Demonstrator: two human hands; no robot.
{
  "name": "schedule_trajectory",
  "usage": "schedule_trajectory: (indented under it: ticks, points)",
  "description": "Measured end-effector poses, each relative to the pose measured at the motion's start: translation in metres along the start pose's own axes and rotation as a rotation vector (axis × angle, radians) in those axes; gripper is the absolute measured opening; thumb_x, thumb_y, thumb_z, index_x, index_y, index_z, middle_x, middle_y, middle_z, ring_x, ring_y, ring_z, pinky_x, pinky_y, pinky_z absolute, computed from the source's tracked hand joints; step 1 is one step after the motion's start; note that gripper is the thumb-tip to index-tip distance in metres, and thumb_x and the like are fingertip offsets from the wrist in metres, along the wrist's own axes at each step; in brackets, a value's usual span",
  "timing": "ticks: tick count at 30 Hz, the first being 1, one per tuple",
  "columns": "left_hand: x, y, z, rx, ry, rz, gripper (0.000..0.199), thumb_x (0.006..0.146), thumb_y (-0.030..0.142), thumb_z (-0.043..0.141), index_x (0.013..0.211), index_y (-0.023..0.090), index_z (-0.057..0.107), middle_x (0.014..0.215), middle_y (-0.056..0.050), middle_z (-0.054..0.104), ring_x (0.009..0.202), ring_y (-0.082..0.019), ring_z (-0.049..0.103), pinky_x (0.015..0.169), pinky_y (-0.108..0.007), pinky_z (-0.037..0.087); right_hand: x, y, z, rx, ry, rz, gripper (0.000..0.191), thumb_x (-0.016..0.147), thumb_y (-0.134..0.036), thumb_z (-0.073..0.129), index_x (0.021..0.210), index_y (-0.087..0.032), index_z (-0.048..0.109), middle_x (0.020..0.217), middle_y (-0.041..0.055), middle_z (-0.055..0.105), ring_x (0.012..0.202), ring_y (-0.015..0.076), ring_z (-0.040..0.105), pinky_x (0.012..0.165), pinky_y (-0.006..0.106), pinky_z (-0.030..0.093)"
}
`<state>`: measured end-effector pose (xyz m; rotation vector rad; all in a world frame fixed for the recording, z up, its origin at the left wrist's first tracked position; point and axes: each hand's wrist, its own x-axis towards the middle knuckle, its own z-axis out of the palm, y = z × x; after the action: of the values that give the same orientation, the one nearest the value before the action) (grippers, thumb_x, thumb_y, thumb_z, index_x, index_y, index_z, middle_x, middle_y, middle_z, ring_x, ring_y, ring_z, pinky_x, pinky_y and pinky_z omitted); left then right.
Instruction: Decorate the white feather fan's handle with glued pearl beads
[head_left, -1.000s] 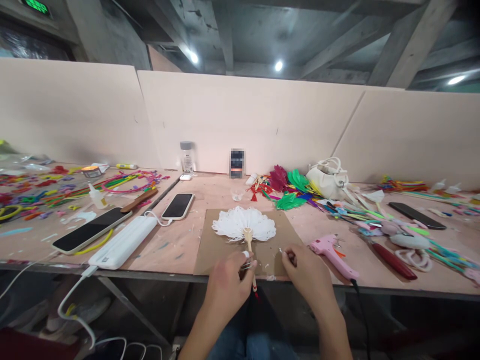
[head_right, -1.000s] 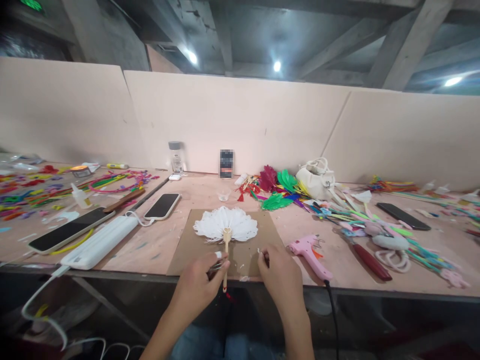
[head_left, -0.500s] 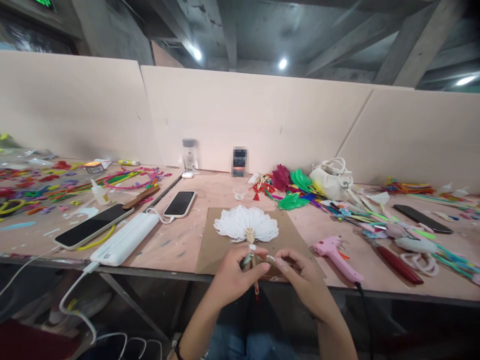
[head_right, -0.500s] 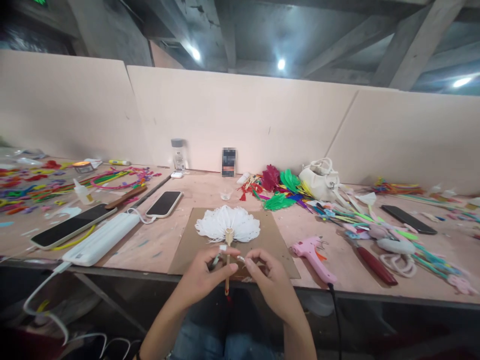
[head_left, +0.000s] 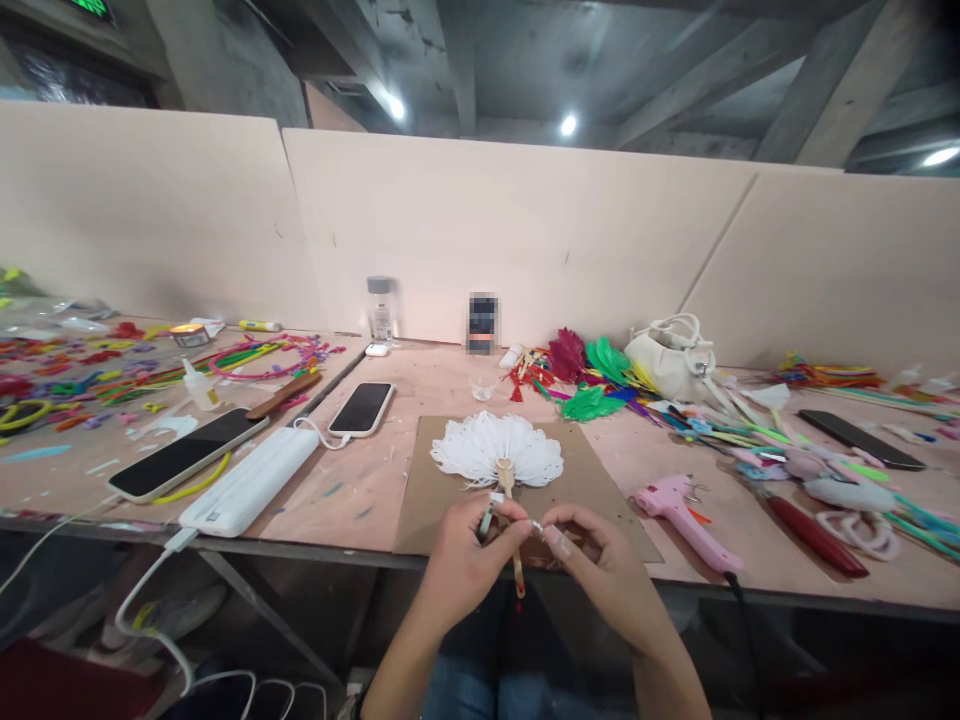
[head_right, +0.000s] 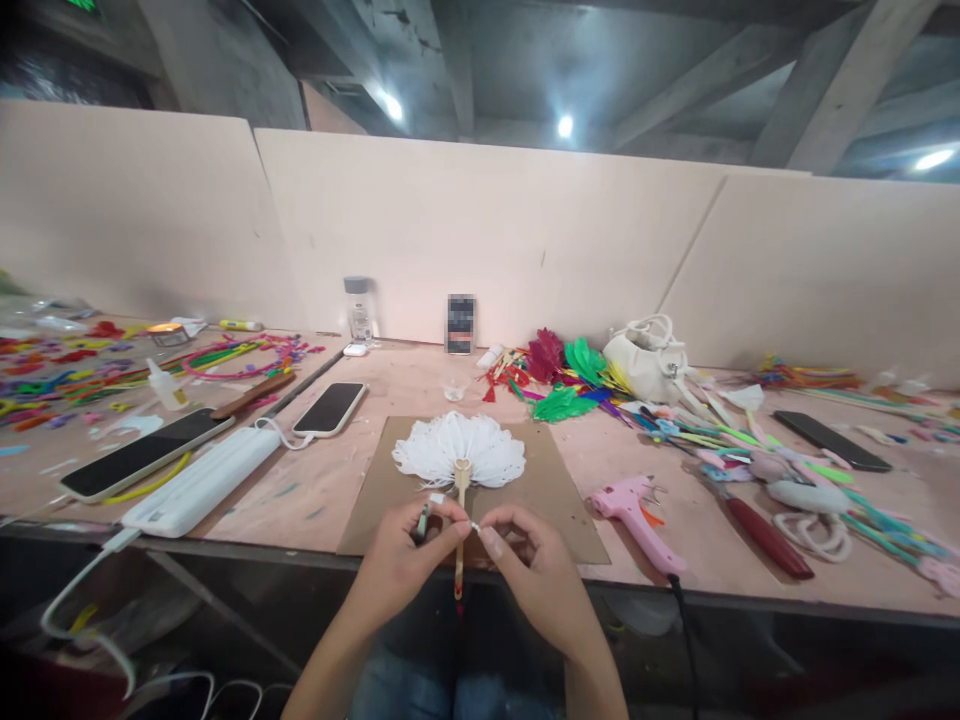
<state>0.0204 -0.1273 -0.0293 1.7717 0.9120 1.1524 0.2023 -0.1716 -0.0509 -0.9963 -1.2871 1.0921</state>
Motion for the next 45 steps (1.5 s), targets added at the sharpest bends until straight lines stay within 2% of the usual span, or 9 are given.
schedule_trajectory:
  ticks: [4,7,10,16,23,30,35,39,45]
  points:
    - [-0.006,-0.008,0.003,0.106,0.034,0.099,0.015,0.093,0.028,0.069,0.084,0.019,0.077,0.073,-0.001,0.068,0.070,-0.015,0.061,0.066,-0.025,0.044,-0.001,0.003,0.002,-0.153,0.085,-0.058,0.030,0.093,-0.049,0.077,0.100,-0.020,0.079,0.092,0.0062,0.074,0.072,0.0191,0.069,0.061,0.023,0.056]
    - [-0.009,-0.014,0.008,0.157,0.043,0.210,0.015,0.097,0.023,0.064,0.091,0.019,0.077,0.083,-0.004,0.073,0.080,-0.018,0.068,0.074,-0.027,0.050,0.000,0.009,0.004,-0.225,0.138,-0.067,0.030,0.093,-0.049,0.076,0.095,-0.020,0.080,0.091,0.0075,0.075,0.073,0.0218,0.070,0.062,0.025,0.056]
    - [-0.012,-0.017,0.014,0.238,0.079,0.320,0.018,0.101,0.019,0.058,0.093,0.018,0.075,0.085,-0.006,0.073,0.082,-0.019,0.069,0.073,-0.026,0.051,0.001,0.013,0.005,-0.259,0.165,-0.089,0.032,0.096,-0.049,0.073,0.093,-0.018,0.079,0.091,0.0092,0.075,0.078,0.0249,0.071,0.066,0.029,0.058]
    - [-0.013,-0.020,0.021,0.324,0.138,0.449,0.018,0.102,0.015,0.054,0.096,0.017,0.071,0.087,-0.008,0.071,0.082,-0.019,0.069,0.073,-0.026,0.052,0.004,0.011,0.007,-0.307,0.213,-0.088,0.032,0.093,-0.047,0.071,0.084,-0.017,0.076,0.083,0.0077,0.073,0.070,0.0230,0.068,0.062,0.028,0.057]
    - [-0.014,-0.020,0.021,0.326,0.133,0.445,0.017,0.103,0.013,0.053,0.096,0.016,0.069,0.088,-0.007,0.070,0.083,-0.018,0.068,0.074,-0.025,0.051,0.005,0.010,0.009,-0.272,0.212,-0.031,0.035,0.090,-0.052,0.070,0.083,-0.017,0.075,0.079,0.0086,0.073,0.071,0.0264,0.069,0.065,0.033,0.060]
    - [-0.015,-0.022,0.023,0.351,0.164,0.466,0.019,0.103,0.013,0.053,0.093,0.017,0.069,0.086,-0.008,0.071,0.080,-0.018,0.068,0.072,-0.026,0.052,0.005,0.007,0.014,-0.353,0.270,-0.048,0.032,0.086,-0.048,0.066,0.078,-0.018,0.072,0.074,0.0053,0.069,0.063,0.0216,0.062,0.058,0.028,0.049]
    - [-0.016,-0.020,0.023,0.329,0.194,0.471,0.020,0.101,0.012,0.054,0.088,0.016,0.067,0.082,-0.007,0.069,0.076,-0.018,0.067,0.070,-0.025,0.051,0.005,0.011,0.014,-0.354,0.248,-0.068,0.025,0.088,-0.041,0.065,0.080,-0.018,0.069,0.071,0.0019,0.063,0.061,0.0187,0.056,0.057,0.025,0.044]
    - [-0.017,-0.018,0.022,0.240,0.202,0.450,0.017,0.100,0.011,0.057,0.090,0.016,0.070,0.082,-0.005,0.069,0.075,-0.016,0.067,0.069,-0.023,0.051,0.004,0.016,0.016,-0.284,0.224,-0.073,0.024,0.092,-0.041,0.065,0.082,-0.019,0.065,0.074,0.0014,0.061,0.065,0.0190,0.056,0.060,0.025,0.046]
    - [-0.021,-0.016,0.023,0.118,0.253,0.447,0.014,0.098,0.011,0.061,0.092,0.018,0.072,0.082,-0.005,0.070,0.072,-0.014,0.065,0.067,-0.022,0.051,0.002,0.015,0.025,-0.059,0.176,-0.047,0.035,0.098,-0.052,0.068,0.085,-0.020,0.063,0.078,0.0020,0.060,0.072,0.0207,0.059,0.066,0.026,0.054]
